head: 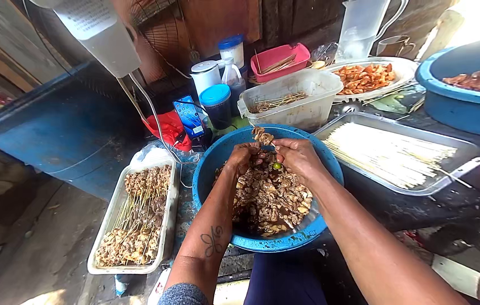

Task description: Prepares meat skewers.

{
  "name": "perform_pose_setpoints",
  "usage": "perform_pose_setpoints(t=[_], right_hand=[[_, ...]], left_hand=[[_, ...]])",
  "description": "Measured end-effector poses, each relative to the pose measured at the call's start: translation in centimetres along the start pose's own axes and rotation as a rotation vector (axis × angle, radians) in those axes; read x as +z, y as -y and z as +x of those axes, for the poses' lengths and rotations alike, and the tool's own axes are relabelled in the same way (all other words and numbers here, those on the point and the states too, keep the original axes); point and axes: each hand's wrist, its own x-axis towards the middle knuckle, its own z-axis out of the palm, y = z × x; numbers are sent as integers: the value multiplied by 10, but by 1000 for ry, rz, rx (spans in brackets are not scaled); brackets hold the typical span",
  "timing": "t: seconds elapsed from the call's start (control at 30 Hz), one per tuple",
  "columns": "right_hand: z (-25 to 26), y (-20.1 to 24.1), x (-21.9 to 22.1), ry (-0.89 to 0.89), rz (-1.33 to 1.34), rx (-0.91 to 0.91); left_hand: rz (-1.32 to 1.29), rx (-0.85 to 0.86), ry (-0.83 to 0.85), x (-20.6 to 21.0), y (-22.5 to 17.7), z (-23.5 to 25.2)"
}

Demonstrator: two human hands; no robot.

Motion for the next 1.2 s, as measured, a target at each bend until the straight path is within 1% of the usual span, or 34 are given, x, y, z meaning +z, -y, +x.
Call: perform_pose_setpoints(t=[0.07, 0.13, 0.23, 0.33, 0.4, 0.5, 0.67, 0.8, 1.07, 1.2], right_hand=[[0, -3, 0, 52, -37, -24], [1, -5, 0, 76, -166, -35], [1, -6, -1, 80, -340, -14], [-1, -5, -1, 78, -418, -20], [-1, -6, -1, 83, -429, -37], [-2, -5, 0, 89, -454, -65], [-2, -6, -1, 101, -492, -53], [-2, -4, 0, 85, -513, -39], [0, -5, 4, 68, -549, -52], [1, -6, 6, 75, -503, -50]], left_hand=[[-61, 29, -73, -3, 2, 4], [-99, 87, -133, -10, 5, 10], [-189, 157, -172, -15, 5, 14], [-198, 198, -193, -16, 3, 13], [-107, 257, -234, -15, 3, 11], [152, 369, -280, -18, 3, 12], [438, 467, -285, -18, 2, 10], [559, 497, -303, -17, -2, 8], [741, 496, -355, -14, -4, 5], [870, 502, -350, -8, -8, -1]])
